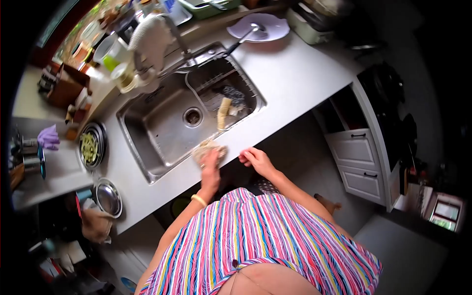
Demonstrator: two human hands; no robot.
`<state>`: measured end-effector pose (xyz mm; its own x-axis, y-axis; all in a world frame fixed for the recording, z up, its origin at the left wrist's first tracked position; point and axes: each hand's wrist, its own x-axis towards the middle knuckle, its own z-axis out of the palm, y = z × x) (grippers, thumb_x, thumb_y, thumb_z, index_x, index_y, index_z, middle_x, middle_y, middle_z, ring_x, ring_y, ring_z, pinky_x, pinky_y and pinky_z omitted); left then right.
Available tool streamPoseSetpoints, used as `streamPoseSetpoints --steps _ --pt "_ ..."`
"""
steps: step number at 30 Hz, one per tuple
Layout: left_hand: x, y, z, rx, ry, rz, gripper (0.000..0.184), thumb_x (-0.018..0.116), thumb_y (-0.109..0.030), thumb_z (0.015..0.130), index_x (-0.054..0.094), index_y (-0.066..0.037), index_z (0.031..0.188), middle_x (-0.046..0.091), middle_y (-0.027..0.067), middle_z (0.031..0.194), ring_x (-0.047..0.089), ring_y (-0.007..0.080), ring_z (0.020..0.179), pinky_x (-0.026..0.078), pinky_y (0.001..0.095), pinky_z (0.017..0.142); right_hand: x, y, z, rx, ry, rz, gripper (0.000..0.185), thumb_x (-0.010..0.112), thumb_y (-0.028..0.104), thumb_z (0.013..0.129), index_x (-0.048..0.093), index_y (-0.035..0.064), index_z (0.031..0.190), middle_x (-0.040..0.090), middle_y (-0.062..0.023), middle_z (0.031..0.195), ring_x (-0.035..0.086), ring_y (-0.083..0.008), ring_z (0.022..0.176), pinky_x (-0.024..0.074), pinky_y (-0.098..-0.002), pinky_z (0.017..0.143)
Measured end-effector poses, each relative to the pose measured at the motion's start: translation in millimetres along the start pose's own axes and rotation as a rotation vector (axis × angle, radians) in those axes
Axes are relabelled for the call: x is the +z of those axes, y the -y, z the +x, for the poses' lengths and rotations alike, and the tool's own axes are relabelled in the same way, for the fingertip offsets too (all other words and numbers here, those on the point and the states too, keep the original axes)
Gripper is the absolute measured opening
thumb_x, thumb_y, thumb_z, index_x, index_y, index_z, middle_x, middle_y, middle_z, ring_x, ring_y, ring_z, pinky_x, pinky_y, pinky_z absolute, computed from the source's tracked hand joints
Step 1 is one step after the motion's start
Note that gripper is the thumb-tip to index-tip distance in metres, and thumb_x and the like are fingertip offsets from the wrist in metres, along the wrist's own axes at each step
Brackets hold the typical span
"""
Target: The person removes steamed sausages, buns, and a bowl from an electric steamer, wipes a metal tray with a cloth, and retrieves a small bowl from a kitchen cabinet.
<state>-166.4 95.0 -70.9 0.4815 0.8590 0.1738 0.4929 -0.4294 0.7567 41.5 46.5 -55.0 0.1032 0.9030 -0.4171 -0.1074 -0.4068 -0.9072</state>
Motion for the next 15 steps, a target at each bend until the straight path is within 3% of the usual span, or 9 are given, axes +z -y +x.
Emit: streamPoseSetpoints --steps 3,5,6,8,9,11,12,14,15 --pt "66.3 -36.5 62.6 0.199 0.161 -0.098 0.044 0.043 0.006 0.082 0.046 -0.005 0.125 0.048 0.0164 0.126 0.04 0.0344 0.123 0.029 0.0408 0.103 -33.3 -0.2 28.4 -0.174 -0.259 -0.058 0.022 0.049 0.019 0.09 0.059 0.0011 0.098 0.063 -0.0079 0.086 0.06 -0.0164 0.078 0.0487 -0.0272 0.067" --pt "98.4 -63.1 106.8 -0.096 0.298 -0.417 0.038 0.043 -0.003 0.087 0.044 -0.003 0.126 0.047 0.0179 0.127 0.041 0.0299 0.122 0.031 0.0373 0.102 -71.7 3.6 39.8 -0.413 -0.66 -0.379 0.022 0.052 0.017 0.087 0.059 0.0005 0.1 0.06 -0.0134 0.094 0.058 -0.0225 0.085 0.0473 -0.0318 0.074" --pt "115.6 -75.9 127.4 -0.252 0.37 -0.568 0.037 0.043 -0.008 0.09 0.043 -0.002 0.126 0.046 0.0186 0.128 0.042 0.0276 0.122 0.032 0.0356 0.101 -91.3 9.7 42.4 -0.328 -0.75 -0.342 0.026 0.053 0.019 0.087 0.057 -0.0005 0.104 0.058 -0.0126 0.099 0.056 -0.02 0.088 0.0462 -0.0298 0.077" --pt "163.2 -106.8 159.0 -0.238 0.279 -0.905 0.048 0.042 -0.022 0.094 0.029 -0.002 0.136 0.036 0.0182 0.136 0.034 0.0238 0.127 0.028 0.0323 0.103 -121.0 32.1 49.8 -0.193 -0.576 0.332 0.032 0.053 0.02 0.088 0.053 -0.0015 0.111 0.057 -0.0089 0.1 0.055 -0.0163 0.089 0.0459 -0.0271 0.075" --pt "167.6 -144.3 174.7 -0.332 0.373 -1.061 0.061 0.042 -0.031 0.094 0.014 -0.003 0.141 0.023 0.0161 0.143 0.025 0.0238 0.131 0.022 0.0304 0.106 -134.5 48.0 51.2 -0.237 -0.522 0.477 0.034 0.053 0.021 0.088 0.051 -0.0016 0.113 0.057 -0.0074 0.102 0.055 -0.015 0.089 0.0458 -0.026 0.075" --pt "184.3 -178.0 198.9 -0.346 0.451 -1.094 0.065 0.041 -0.03 0.094 0.007 -0.002 0.142 0.016 0.0155 0.146 0.019 0.0233 0.134 0.018 0.03 0.107 -177.0 51.3 56.0 -0.191 -0.546 0.598 0.033 0.054 0.018 0.088 0.05 0.0001 0.115 0.056 -0.0054 0.104 0.055 -0.0132 0.09 0.0461 -0.0247 0.074" --pt "189.6 -189.9 212.6 -0.383 0.446 -1.186 0.065 0.042 -0.029 0.094 0.007 -0.002 0.142 0.015 0.0154 0.146 0.018 0.0232 0.134 0.018 0.0303 0.107 -201.4 46.9 62.4 -0.263 -0.587 0.551 0.03 0.054 0.017 0.088 0.051 -0.0003 0.112 0.058 -0.0057 0.104 0.056 -0.0135 0.088 0.0465 -0.0236 0.074" --pt "176.3 -205.8 220.8 0.074 0.317 -0.838 0.067 0.05 -0.013 0.088 0.011 -0.007 0.142 0.014 0.0141 0.147 0.018 0.024 0.134 0.022 0.0359 0.106 -252.0 49.3 84.0 -0.36 -0.916 0.142 0.028 0.056 0.013 0.085 0.053 0.0004 0.11 0.056 -0.0108 0.107 0.055 -0.0208 0.093 0.046 -0.0305 0.08" --pt "166.1 -209.4 226.4 0.077 0.284 -0.769 0.067 0.054 -0.014 0.086 0.016 -0.006 0.141 0.018 0.0149 0.145 0.023 0.026 0.132 0.025 0.0377 0.104 -270.9 50.3 99.5 -0.468 -0.978 -0.314 0.029 0.056 0.012 0.083 0.054 0.0008 0.11 0.054 -0.0133 0.11 0.052 -0.0256 0.098 0.0434 -0.0344 0.085"
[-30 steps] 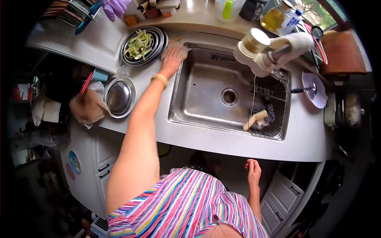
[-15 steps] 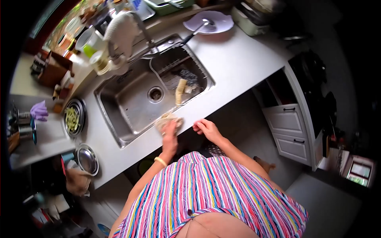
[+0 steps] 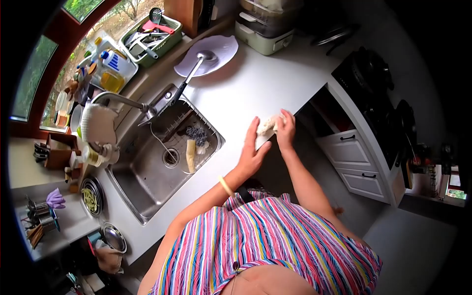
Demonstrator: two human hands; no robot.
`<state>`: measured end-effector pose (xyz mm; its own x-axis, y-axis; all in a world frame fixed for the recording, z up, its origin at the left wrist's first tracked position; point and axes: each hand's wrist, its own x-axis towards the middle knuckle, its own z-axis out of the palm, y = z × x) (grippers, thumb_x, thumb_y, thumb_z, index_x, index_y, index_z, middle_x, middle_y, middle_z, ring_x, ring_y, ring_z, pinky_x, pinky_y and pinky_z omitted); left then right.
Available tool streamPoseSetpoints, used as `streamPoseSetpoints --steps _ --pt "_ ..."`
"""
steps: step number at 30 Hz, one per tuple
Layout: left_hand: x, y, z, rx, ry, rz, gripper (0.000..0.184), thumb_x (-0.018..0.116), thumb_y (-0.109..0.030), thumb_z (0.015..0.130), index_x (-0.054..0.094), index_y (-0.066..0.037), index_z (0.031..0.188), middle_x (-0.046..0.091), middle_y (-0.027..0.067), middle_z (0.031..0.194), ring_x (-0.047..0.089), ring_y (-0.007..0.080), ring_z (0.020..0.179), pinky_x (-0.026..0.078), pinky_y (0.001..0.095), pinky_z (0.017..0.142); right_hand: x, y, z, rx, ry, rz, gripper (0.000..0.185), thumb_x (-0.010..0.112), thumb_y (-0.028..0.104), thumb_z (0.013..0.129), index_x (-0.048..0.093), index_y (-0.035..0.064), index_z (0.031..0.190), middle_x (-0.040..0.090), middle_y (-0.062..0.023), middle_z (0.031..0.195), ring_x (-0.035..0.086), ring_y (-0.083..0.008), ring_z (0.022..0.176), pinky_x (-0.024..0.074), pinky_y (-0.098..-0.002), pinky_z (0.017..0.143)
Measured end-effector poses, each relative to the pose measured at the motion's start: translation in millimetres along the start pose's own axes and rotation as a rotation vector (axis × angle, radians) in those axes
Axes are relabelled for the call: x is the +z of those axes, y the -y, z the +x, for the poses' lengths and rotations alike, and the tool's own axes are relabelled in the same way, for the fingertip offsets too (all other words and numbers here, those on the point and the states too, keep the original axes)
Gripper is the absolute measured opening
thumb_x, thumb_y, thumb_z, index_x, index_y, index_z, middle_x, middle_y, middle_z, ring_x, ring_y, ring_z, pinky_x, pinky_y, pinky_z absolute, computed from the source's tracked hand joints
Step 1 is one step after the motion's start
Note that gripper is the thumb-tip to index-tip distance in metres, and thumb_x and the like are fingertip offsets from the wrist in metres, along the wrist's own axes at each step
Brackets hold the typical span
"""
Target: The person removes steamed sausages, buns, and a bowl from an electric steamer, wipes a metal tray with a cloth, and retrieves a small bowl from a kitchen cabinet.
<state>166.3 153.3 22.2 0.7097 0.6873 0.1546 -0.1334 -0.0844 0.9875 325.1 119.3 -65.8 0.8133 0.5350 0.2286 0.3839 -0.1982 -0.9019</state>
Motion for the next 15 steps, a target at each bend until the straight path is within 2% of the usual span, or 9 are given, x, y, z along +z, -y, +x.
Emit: streamPoseSetpoints --steps 1,2,3,5,7,10,11,13,15 --pt "-10.1 -9.5 -0.9 -0.005 -0.03 0.069 0.068 0.058 -0.014 0.083 0.02 -0.005 0.14 0.023 0.0157 0.143 0.028 0.028 0.13 0.029 0.0396 0.102 2.3 -8.6 11.2 -0.285 0.015 -0.348 0.031 0.057 0.011 0.08 0.055 0.0013 0.109 0.052 -0.0158 0.113 0.05 -0.0304 0.103 0.0409 -0.0383 0.09" --pt "-20.4 -11.3 -2.7 -0.042 -0.035 0.116 0.064 0.057 -0.012 0.083 0.025 -0.006 0.138 0.024 0.0135 0.143 0.029 0.0272 0.129 0.032 0.0409 0.101 13.1 -14.1 -0.1 -0.266 0.095 -0.428 0.034 0.058 0.008 0.075 0.055 0.0032 0.109 0.049 -0.016 0.116 0.043 -0.0357 0.11 0.0343 -0.0427 0.096" --pt "-32.4 -1.5 -7.1 -0.081 -0.06 0.141 0.062 0.056 -0.01 0.084 0.025 -0.007 0.138 0.026 0.0137 0.142 0.029 0.0264 0.129 0.035 0.0395 0.099 31.5 -35.0 -4.5 -0.321 0.161 -0.378 0.033 0.056 0.006 0.076 0.056 0.0036 0.108 0.052 -0.0142 0.111 0.046 -0.0344 0.109 0.0376 -0.0411 0.093" --pt "-68.1 9.7 -19.8 -0.164 -0.059 0.249 0.055 0.053 -0.007 0.084 0.032 -0.007 0.135 0.033 0.0129 0.137 0.035 0.0243 0.125 0.039 0.0362 0.096 44.0 -12.1 -11.4 -0.334 0.574 -0.062 0.032 0.052 0.003 0.077 0.055 0.0028 0.108 0.054 -0.0155 0.11 0.048 -0.0342 0.108 0.039 -0.0411 0.093" --pt "-105.9 16.3 -42.5 -0.238 -0.127 0.25 0.05 0.053 -0.004 0.084 0.037 -0.004 0.131 0.041 0.0124 0.132 0.041 0.0222 0.12 0.042 0.0337 0.092 53.0 -23.1 18.4 -0.473 0.233 -0.005 0.032 0.05 0.001 0.078 0.055 0.0016 0.11 0.056 -0.0162 0.11 0.05 -0.0327 0.108 0.0394 -0.0396 0.094" --pt "-154.1 11.3 -90.0 -0.367 -0.335 0.362 0.045 0.05 -0.001 0.085 0.039 -0.001 0.129 0.046 0.0124 0.127 0.046 0.0193 0.115 0.044 0.0295 0.086 3.9 -60.7 149.5 -0.227 -0.113 -0.136 0.03 0.049 -0.002 0.077 0.056 0.0005 0.106 0.057 -0.0181 0.106 0.053 -0.0334 0.098 0.0415 -0.0409 0.089" --pt "-163.7 5.5 -102.9 -0.399 -0.401 0.4 0.045 0.05 -0.001 0.085 0.04 -0.002 0.128 0.049 0.0121 0.124 0.048 0.0195 0.114 0.045 0.0295 0.084 -14.0 -96.9 193.6 -0.347 -0.265 -0.42 0.024 0.049 -0.001 0.076 0.057 0.0009 0.098 0.057 -0.0174 0.099 0.054 -0.0336 0.087 0.0435 -0.0407 0.081" --pt "-171.8 2.9 -120.4 -0.468 -0.486 0.506 0.041 0.049 -0.001 0.085 0.043 -0.001 0.125 0.052 0.0119 0.119 0.051 0.0201 0.11 0.045 0.0296 0.084 -14.1 -118.4 232.0 -0.139 -0.662 -0.849 0.016 0.047 0.002 0.078 0.057 0.0007 0.09 0.057 -0.0171 0.095 0.053 -0.0344 0.084 0.0437 -0.0416 0.079" --pt "-168.7 20.4 -117.9 -0.474 -0.51 0.516 0.039 0.049 -0.002 0.085 0.045 -0.001 0.124 0.054 0.0117 0.116 0.051 0.0196 0.109 0.044 0.0298 0.085 31.8 -84.7 212.3 -0.136 -0.225 -0.594 0.014 0.046 0.006 0.082 0.056 0.0 0.089 0.056 -0.0178 0.096 0.052 -0.0353 0.088 0.0427 -0.0423 0.081"
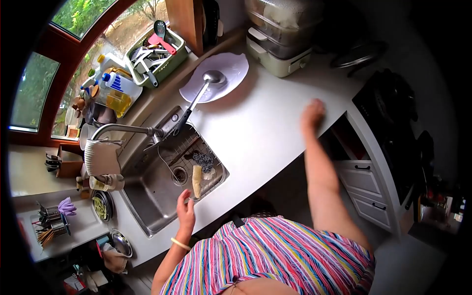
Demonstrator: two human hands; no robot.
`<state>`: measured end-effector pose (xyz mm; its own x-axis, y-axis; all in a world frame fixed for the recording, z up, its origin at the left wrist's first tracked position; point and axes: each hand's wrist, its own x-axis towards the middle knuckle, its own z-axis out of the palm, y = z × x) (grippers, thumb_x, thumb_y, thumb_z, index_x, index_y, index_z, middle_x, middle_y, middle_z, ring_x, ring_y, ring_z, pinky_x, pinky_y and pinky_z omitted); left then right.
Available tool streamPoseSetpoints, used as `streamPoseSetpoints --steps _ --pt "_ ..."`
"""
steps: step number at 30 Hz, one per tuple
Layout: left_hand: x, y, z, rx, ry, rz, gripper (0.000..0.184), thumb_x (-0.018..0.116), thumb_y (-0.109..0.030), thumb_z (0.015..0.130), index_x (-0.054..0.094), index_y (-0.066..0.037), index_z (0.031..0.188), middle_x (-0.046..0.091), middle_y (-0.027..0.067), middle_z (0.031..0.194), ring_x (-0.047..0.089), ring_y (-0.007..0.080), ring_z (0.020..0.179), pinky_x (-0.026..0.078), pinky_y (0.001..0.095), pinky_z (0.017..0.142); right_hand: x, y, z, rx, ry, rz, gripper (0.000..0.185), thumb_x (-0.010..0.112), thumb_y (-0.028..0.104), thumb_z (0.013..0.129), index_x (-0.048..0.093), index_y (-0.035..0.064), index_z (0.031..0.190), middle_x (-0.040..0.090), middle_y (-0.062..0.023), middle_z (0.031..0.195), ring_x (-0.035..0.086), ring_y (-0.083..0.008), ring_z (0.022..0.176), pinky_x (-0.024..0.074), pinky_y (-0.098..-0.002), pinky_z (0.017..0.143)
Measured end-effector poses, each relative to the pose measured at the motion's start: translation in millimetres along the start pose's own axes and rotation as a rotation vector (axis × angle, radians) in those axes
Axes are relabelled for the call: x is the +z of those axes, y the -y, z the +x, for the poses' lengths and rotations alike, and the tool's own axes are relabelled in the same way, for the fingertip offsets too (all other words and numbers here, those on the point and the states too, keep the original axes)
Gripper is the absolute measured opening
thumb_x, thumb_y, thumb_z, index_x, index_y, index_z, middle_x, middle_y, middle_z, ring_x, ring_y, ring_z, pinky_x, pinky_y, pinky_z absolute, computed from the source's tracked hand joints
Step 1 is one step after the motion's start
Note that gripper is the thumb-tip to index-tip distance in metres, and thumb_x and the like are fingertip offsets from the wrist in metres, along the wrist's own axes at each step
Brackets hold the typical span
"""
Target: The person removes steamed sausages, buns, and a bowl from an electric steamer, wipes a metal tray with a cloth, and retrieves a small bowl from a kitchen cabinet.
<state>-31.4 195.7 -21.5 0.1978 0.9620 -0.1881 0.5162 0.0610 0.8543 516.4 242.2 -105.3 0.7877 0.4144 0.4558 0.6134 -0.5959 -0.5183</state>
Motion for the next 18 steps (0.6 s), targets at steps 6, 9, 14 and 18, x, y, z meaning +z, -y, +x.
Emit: streamPoseSetpoints --steps 6,9,14,18 --pt "118.7 -75.5 171.5 -0.161 0.184 -0.639 0.038 0.051 -0.018 0.09 0.043 0.005 0.12 0.06 0.0134 0.097 0.06 0.0164 0.084 0.049 0.0225 0.066 16.4 182.3 -195.8 -0.54 0.774 0.932 0.017 0.05 0.005 0.082 0.059 0.0023 0.096 0.058 -0.0166 0.098 0.054 -0.0308 0.097 0.0413 -0.0375 0.09" --pt "151.9 -105.8 256.7 -0.415 0.196 -0.876 0.046 0.048 -0.029 0.092 0.037 0.008 0.117 0.058 0.0226 0.096 0.063 0.0264 0.078 0.054 0.0313 0.069 36.8 106.5 -82.3 -0.368 0.459 0.801 0.025 0.045 0.001 0.083 0.057 0.0011 0.105 0.059 -0.0154 0.1 0.057 -0.0305 0.091 0.0449 -0.0387 0.085" --pt "174.6 -106.4 326.3 -0.467 -0.055 -0.978 0.036 0.042 -0.023 0.092 0.045 0.011 0.103 0.057 0.0202 0.089 0.061 0.0241 0.069 0.054 0.0295 0.058 55.4 20.9 25.3 -0.143 -0.013 -0.149 0.021 0.047 0.015 0.084 0.058 0.0017 0.096 0.058 -0.0141 0.103 0.054 -0.0287 0.088 0.0443 -0.037 0.077" --pt "166.9 -102.5 318.4 -0.415 -0.081 -0.914 0.025 0.034 -0.005 0.083 0.051 0.009 0.093 0.059 0.0146 0.076 0.058 0.0208 0.057 0.051 0.0269 0.048 54.3 136.9 -91.5 -0.601 0.35 0.186 0.017 0.048 0.004 0.082 0.058 0.0009 0.095 0.058 -0.015 0.092 0.054 -0.0317 0.089 0.0447 -0.0398 0.078"
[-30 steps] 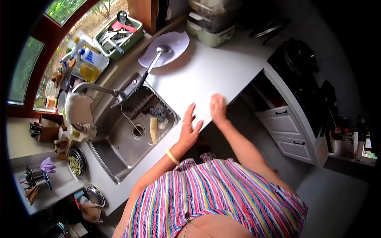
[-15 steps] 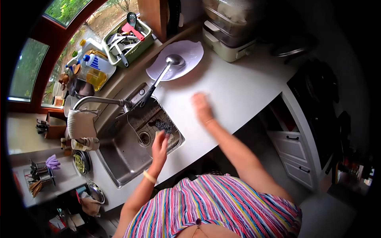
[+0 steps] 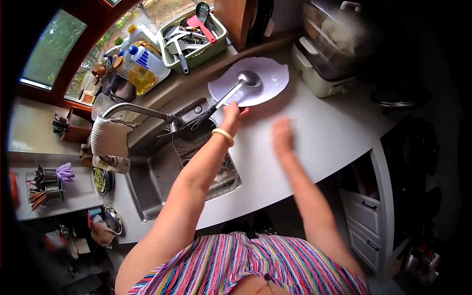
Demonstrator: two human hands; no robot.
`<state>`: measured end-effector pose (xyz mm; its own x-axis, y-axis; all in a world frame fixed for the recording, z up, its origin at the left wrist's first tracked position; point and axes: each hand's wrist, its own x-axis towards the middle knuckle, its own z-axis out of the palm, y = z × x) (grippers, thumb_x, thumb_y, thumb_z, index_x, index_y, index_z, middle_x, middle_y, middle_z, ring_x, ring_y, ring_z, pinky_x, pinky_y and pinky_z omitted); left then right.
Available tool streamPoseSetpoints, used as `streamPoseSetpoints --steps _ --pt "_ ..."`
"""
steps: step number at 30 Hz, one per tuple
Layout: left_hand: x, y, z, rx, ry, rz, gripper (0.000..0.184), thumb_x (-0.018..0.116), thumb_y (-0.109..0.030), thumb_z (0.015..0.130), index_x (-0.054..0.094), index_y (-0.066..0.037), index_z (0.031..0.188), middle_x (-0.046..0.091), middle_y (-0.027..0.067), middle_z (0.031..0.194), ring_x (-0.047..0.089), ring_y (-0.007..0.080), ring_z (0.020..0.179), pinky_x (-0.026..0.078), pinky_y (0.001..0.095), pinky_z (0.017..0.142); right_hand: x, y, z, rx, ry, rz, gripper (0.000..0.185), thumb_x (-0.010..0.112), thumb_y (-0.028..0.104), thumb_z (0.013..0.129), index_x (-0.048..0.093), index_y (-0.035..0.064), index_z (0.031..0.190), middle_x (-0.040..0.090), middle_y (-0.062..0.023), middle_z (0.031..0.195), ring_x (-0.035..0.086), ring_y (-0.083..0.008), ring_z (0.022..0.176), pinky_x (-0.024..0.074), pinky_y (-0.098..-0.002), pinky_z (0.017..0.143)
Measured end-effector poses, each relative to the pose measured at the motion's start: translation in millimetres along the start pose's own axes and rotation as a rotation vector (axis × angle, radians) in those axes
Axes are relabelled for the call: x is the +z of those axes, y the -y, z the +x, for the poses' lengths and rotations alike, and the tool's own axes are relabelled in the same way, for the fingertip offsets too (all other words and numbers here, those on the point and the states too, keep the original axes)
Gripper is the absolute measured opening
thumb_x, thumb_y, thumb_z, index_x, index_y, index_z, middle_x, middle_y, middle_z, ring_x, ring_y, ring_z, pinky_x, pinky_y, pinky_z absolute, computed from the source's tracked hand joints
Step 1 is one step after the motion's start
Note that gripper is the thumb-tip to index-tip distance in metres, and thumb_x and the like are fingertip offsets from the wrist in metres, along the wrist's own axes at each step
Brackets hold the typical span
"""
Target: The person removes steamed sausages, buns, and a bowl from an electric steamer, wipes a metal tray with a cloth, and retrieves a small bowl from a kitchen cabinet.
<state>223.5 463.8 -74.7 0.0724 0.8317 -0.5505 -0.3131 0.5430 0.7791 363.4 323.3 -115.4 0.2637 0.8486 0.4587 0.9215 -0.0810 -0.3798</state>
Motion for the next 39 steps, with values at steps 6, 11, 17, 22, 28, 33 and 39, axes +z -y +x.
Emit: streamPoseSetpoints --steps 6,11,17,22,28,33,39 --pt "-73.5 -21.4 -72.9 -0.008 0.024 0.104 0.023 0.037 -0.006 0.082 0.053 0.009 0.089 0.06 0.0147 0.075 0.058 0.0201 0.058 0.051 0.0249 0.049 -2.3 -2.3 2.1 -0.103 0.042 0.316 0.022 0.053 0.003 0.079 0.059 -0.0014 0.099 0.058 -0.0192 0.102 0.054 -0.0319 0.094 0.0443 -0.0396 0.082" --pt "-152.2 -36.1 -145.1 0.021 -0.003 0.125 0.02 0.039 -0.007 0.08 0.053 0.007 0.086 0.058 0.0123 0.071 0.056 0.0193 0.055 0.046 0.026 0.046 -39.8 -137.8 63.4 0.694 -0.239 -0.127 0.022 0.056 0.01 0.079 0.059 0.0032 0.1 0.057 -0.0167 0.103 0.055 -0.0338 0.091 0.0438 -0.0403 0.082" --pt "-224.3 -50.8 -250.6 0.033 -0.251 0.118 0.02 0.042 -0.007 0.079 0.053 0.007 0.088 0.059 0.013 0.071 0.054 0.0189 0.05 0.045 0.026 0.043 68.8 134.5 21.6 0.25 0.17 0.951 0.022 0.049 0.014 0.087 0.056 0.0027 0.105 0.055 -0.0139 0.111 0.049 -0.0269 0.106 0.0361 -0.035 0.095" --pt "-274.3 -44.0 -305.8 0.002 -0.385 0.024 0.019 0.046 -0.009 0.08 0.053 0.005 0.09 0.06 0.0131 0.069 0.058 0.0208 0.051 0.048 0.0261 0.042 65.5 53.8 105.6 0.066 -0.228 0.561 0.022 0.04 0.008 0.089 0.059 0.001 0.079 0.059 -0.0159 0.08 0.056 -0.0298 0.078 0.0449 -0.0389 0.073" --pt "-295.2 -35.1 -320.4 0.037 -0.435 -0.017 0.018 0.046 -0.01 0.081 0.054 0.004 0.089 0.06 0.012 0.067 0.058 0.0199 0.05 0.047 0.0259 0.042 120.7 46.7 115.6 0.048 -0.257 0.297 0.027 0.043 0.024 0.088 0.06 0.0039 0.083 0.061 -0.013 0.083 0.057 -0.0281 0.078 0.0455 -0.0387 0.072" --pt "-291.5 -26.3 -327.9 0.081 -0.418 -0.08 0.018 0.045 -0.01 0.083 0.053 0.003 0.092 0.06 0.0113 0.071 0.058 0.0193 0.051 0.047 0.0261 0.043 144.1 151.5 121.5 -0.399 -0.066 0.76 0.014 0.049 0.002 0.078 0.06 0.0048 0.086 0.061 -0.0114 0.091 0.055 -0.0284 0.091 0.0438 -0.0357 0.081" --pt "-305.4 -15.5 -335.3 0.075 -0.442 -0.098 0.021 0.045 -0.01 0.083 0.052 0.004 0.095 0.061 0.0113 0.072 0.058 0.0189 0.052 0.047 0.0253 0.042 145.2 -47.3 252.2 0.718 -0.194 0.143 0.023 0.047 0.002 0.08 0.063 0.0013 0.096 0.062 -0.0176 0.097 0.059 -0.0303 0.091 0.0473 -0.0366 0.079"
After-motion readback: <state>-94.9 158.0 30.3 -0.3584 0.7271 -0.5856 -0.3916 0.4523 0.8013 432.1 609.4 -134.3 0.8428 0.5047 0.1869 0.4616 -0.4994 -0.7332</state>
